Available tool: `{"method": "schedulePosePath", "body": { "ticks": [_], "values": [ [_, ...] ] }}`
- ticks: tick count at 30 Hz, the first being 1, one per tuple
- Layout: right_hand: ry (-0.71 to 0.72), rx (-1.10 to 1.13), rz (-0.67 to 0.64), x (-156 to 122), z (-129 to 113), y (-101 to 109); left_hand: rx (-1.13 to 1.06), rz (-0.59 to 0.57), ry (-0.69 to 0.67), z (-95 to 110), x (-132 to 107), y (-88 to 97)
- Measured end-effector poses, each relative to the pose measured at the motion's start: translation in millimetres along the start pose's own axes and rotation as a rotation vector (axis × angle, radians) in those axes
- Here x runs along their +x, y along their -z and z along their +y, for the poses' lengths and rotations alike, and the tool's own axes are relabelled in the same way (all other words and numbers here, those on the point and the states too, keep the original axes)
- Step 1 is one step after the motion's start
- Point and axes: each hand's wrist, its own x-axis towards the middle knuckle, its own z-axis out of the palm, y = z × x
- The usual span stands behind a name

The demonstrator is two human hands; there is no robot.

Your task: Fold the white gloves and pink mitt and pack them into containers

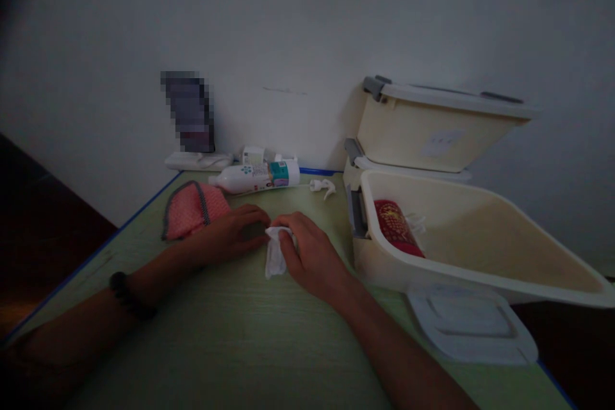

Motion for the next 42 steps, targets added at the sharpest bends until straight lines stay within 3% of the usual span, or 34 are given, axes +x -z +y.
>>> {"method": "schedulePosePath", "body": {
  "ticks": [3,7,13,22,42],
  "values": [
    [0.076,-0.03,-0.041,0.3,0.3,2.5,0.002,-0.001,0.016,-1.4,0.6,0.1],
    [0.177,-0.112,-0.206,0.9,3.7,5.2,0.004,0.018,0.014,-2.1,0.5,0.4],
    [0.214,-0.241,-0.353,2.1,6.6,12.3,0.035,0.02,0.014,-1.3,0.1,-0.5],
    [0.091,-0.32,-0.248,4.1,3.4,17.5,0.041,0.029,0.004,-0.9,-0.4,-0.8],
    [0.088,-0.284,-0.444,1.0,3.6,17.9,0.089,-0.019,-0.051,1.2,-0.1,1.6]
  ]
}}
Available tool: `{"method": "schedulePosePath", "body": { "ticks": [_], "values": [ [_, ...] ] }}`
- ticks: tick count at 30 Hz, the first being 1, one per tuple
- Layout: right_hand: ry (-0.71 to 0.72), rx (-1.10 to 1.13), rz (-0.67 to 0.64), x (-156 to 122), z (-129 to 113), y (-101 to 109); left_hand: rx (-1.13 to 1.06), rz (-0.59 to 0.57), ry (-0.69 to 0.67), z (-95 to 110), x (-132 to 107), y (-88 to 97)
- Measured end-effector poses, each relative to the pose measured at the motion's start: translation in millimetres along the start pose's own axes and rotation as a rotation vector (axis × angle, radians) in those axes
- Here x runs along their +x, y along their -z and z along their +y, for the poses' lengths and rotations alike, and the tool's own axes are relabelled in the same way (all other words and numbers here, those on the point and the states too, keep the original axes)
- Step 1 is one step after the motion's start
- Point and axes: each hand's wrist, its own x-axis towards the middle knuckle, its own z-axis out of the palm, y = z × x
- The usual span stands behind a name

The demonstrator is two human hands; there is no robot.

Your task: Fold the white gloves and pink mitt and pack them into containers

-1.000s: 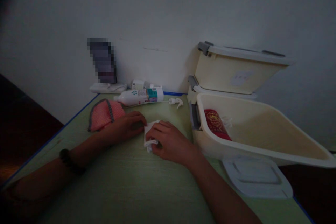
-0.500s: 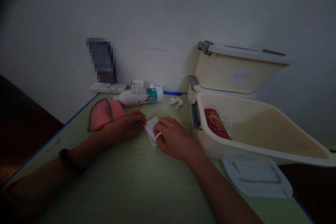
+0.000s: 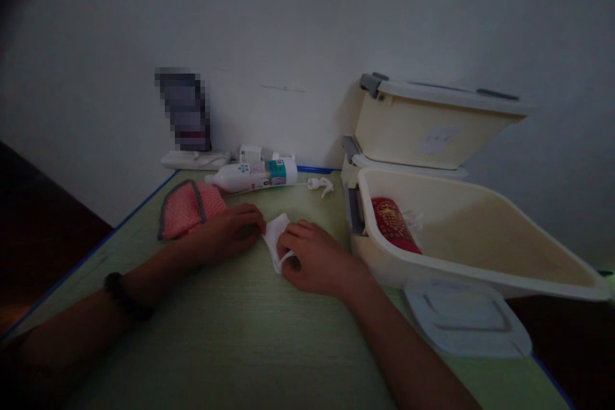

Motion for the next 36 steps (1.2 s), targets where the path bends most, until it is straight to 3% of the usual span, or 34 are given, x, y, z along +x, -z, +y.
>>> {"method": "schedulePosePath", "body": {
  "ticks": [6,10,14,22,24,29,31,36],
  "values": [
    [0.017,0.106,-0.069,-2.8,0.5,8.8,0.006,-0.041,0.047,5.8,0.8,3.4],
    [0.051,0.142,-0.081,-0.6,0.8,5.4,0.065,0.01,0.134,0.9,0.8,-2.4],
    [0.077,0.16,-0.061,0.9,0.8,-0.7,0.101,0.016,0.098,-2.9,-0.2,-6.1],
    [0.088,0.177,-0.067,0.5,-4.0,0.1,-0.06,0.059,0.127,-3.0,1.7,-8.3],
    [0.032,0.199,0.033,1.8,-4.6,-1.7,-0.183,0.073,0.197,-3.7,2.2,-9.3],
    [-0.197,0.279,0.495,7.1,-0.5,-15.7,-0.613,0.158,0.329,0.3,3.7,-9.1],
    [-0.237,0.345,0.533,9.2,1.4,-23.0,-0.764,0.183,0.367,3.9,4.3,-7.6],
    [-0.335,0.679,0.453,15.2,5.7,-36.8,-0.915,0.221,0.452,9.4,5.7,-4.5]
  ]
}}
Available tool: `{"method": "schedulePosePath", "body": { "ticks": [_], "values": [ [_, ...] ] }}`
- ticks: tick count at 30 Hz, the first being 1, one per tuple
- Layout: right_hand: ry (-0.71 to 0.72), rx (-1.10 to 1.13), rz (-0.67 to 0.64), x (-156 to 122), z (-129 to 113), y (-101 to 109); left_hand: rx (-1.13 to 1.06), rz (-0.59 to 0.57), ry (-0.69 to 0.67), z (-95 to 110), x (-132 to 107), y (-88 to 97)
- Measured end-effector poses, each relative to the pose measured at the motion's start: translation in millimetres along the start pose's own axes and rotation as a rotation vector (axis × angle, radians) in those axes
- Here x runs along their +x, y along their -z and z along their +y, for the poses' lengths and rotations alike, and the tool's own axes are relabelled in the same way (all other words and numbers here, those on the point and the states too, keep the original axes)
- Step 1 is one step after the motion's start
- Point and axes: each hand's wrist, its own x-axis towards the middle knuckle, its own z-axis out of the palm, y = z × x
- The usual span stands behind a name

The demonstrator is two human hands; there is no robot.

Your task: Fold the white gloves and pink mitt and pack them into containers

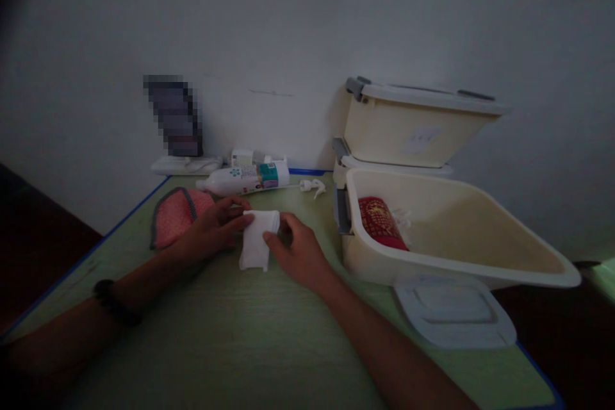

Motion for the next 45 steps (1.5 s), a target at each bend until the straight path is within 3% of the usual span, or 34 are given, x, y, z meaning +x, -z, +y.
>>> {"method": "schedulePosePath", "body": {
  "ticks": [6,12,18,22,28,36,45],
  "values": [
    [-0.128,0.306,0.081,6.2,3.6,-2.2,-0.009,-0.072,0.06,2.6,-0.3,0.0],
    [-0.151,0.466,0.195,6.6,1.9,-3.3,-0.052,-0.085,-0.022,0.0,-2.2,-1.3],
    [0.025,0.243,0.18,3.4,0.7,-3.8,-0.019,-0.068,-0.115,-1.8,-2.0,-3.9],
    [0.067,0.103,0.161,1.6,-1.0,-3.2,-0.082,-0.122,-0.11,-2.9,-0.9,-4.6],
    [0.058,0.15,0.068,0.9,-0.4,-6.7,-0.134,-0.187,-0.147,-11.0,3.1,-1.3],
    [0.076,0.159,0.062,2.1,1.2,-6.2,-0.071,-0.193,-0.179,-13.5,2.2,0.2],
    [0.085,0.115,0.073,3.0,1.2,-5.1,0.035,-0.125,-0.237,-11.0,-0.4,-1.2]
  ]
}}
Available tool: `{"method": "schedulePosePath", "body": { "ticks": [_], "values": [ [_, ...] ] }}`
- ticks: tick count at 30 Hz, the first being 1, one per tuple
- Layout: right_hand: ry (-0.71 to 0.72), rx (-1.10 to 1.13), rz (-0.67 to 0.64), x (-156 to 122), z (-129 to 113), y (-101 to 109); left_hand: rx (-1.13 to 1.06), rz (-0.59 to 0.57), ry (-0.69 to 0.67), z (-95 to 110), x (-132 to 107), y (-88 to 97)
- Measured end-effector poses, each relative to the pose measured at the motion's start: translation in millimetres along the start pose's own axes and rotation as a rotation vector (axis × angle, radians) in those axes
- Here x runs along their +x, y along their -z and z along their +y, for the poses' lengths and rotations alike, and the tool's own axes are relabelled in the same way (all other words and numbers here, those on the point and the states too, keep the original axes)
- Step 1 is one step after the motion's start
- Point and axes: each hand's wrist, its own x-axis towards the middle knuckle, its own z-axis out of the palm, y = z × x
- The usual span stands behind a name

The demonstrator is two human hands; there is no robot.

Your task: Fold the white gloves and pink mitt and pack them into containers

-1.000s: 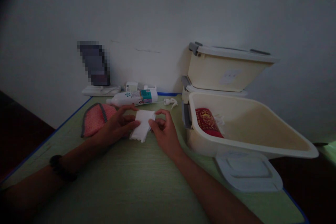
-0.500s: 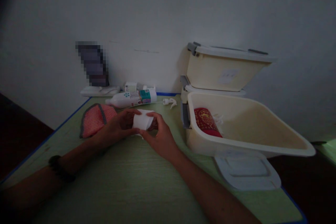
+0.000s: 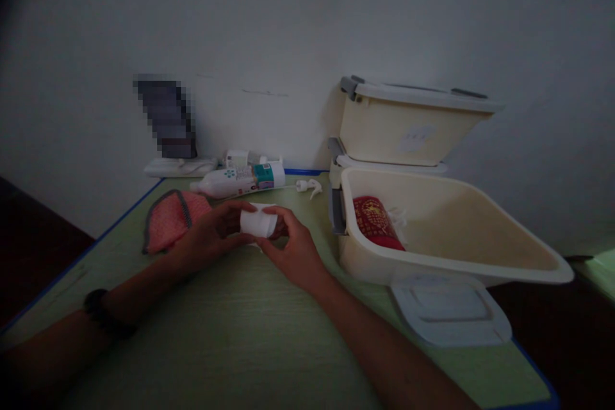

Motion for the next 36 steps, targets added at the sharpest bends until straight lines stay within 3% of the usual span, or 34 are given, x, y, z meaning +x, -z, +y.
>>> {"method": "schedulePosePath", "body": {
  "ticks": [14,17,21,28,32,36],
  "values": [
    [0.065,-0.081,0.073,0.2,-0.9,1.4,0.357,0.138,-0.111,-1.2,1.1,-1.9],
    [0.047,0.022,0.075,0.0,-2.9,1.7,0.286,0.108,-0.115,3.3,-0.9,-2.5],
    [-0.083,0.283,0.104,2.0,-4.6,3.3,0.098,0.042,0.007,16.7,-3.8,-3.3],
    [-0.203,0.586,0.081,5.4,3.7,5.8,-0.105,0.077,0.123,19.9,-1.1,-5.3],
    [-0.204,0.593,0.012,5.0,2.0,3.9,-0.175,0.071,0.084,10.4,1.5,-4.6],
    [-0.164,0.466,0.026,3.7,-1.3,0.5,-0.113,0.113,0.073,8.3,2.4,-3.3]
  ]
}}
